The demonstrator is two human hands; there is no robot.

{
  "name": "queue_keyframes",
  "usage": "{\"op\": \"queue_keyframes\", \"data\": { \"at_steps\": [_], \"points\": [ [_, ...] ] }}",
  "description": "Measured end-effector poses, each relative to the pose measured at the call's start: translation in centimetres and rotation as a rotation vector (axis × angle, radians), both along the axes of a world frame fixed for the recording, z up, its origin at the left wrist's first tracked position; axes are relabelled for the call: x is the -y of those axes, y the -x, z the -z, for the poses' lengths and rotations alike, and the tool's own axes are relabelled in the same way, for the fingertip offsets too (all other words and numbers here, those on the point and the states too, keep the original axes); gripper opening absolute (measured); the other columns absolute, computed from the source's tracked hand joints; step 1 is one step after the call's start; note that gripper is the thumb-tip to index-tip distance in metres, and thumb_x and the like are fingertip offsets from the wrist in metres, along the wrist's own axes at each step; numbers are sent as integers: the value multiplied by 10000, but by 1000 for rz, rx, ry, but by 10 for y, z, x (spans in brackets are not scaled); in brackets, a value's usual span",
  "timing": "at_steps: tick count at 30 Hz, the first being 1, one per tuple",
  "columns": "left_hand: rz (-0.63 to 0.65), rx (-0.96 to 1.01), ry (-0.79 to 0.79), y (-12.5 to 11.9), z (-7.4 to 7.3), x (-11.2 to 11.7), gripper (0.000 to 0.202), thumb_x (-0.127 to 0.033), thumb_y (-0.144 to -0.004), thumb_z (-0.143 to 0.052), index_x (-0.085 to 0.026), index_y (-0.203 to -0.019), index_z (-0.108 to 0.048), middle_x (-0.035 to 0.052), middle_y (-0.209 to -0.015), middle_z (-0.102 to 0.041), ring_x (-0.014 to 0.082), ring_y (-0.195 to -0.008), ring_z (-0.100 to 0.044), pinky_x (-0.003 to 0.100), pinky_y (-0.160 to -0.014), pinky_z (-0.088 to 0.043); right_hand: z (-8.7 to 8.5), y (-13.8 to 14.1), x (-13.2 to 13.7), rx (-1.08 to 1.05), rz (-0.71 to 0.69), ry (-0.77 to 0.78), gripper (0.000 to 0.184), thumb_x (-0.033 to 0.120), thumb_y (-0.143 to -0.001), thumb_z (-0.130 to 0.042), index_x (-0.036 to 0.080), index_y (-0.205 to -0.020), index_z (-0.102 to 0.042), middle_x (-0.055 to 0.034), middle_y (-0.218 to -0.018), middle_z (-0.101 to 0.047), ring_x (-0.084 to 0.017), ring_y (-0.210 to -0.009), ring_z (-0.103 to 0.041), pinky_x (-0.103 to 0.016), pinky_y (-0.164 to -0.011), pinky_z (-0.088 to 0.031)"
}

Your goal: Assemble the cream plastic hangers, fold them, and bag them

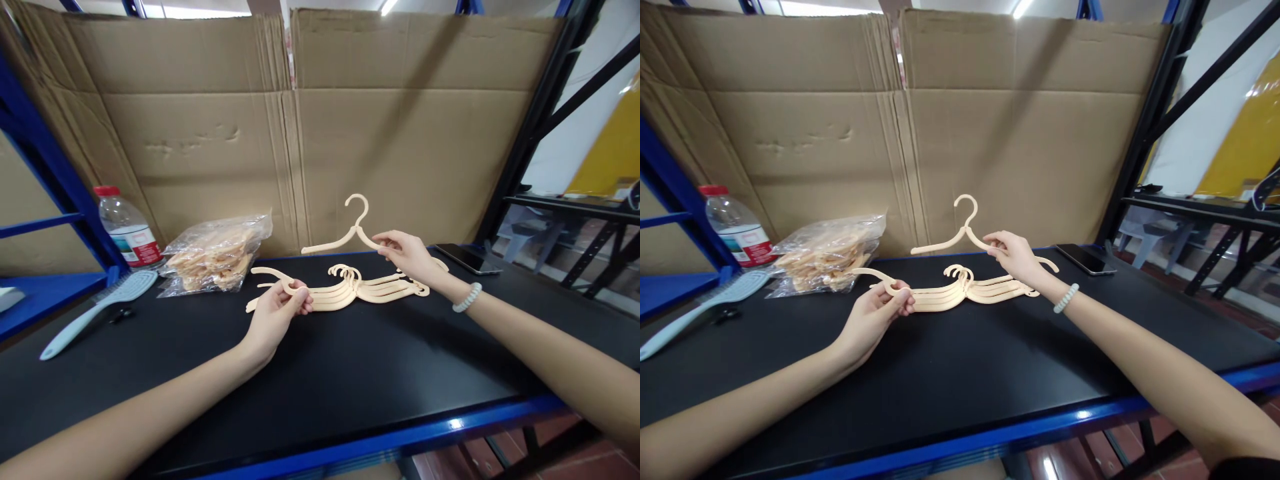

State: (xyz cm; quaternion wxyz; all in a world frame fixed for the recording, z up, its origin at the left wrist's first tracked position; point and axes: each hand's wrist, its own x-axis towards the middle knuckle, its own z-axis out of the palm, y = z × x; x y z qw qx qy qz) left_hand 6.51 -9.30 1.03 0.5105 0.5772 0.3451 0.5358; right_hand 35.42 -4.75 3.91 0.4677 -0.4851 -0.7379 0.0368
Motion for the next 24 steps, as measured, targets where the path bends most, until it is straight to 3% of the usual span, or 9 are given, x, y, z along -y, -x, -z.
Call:
{"op": "queue_keyframes", "data": {
  "at_steps": [4, 9, 18, 24],
  "points": [
    [-35, 150, 62, 3, -2, -7, 328, -346, -663, -801, -156, -794, -569, -15, -683, -616, 92, -639, -559, 207, -633, -459, -3, 0, 20, 128, -102, -124, 121, 206, -854, -534, 186, -919, -635, -47, -843, -615, -176, -754, -583, -333, -706, -472],
    [-37, 243, 76, 3, -5, -8, 306, -334, -658, -809, -162, -748, -573, -21, -746, -566, 107, -695, -546, 229, -644, -469, -5, 1, 29, 163, -217, -117, 96, 172, -869, -519, 188, -911, -604, -48, -864, -599, -174, -790, -569, -330, -719, -469],
    [37, 246, 93, 3, -12, -2, 203, -256, -689, -771, -165, -759, -604, 3, -886, -583, 138, -762, -571, 269, -693, -496, -4, -3, 27, 163, -258, -129, 84, 172, -870, -533, 184, -915, -603, -45, -870, -585, -173, -803, -558, -338, -726, -455],
    [80, 284, 95, 1, -10, -1, 180, -205, -713, -739, -154, -721, -567, 12, -826, -621, 121, -676, -573, 245, -661, -473, -6, -1, 28, 186, -264, -163, 87, 169, -875, -531, 187, -912, -607, -43, -854, -582, -170, -786, -553, -338, -712, -456]
  ]
}}
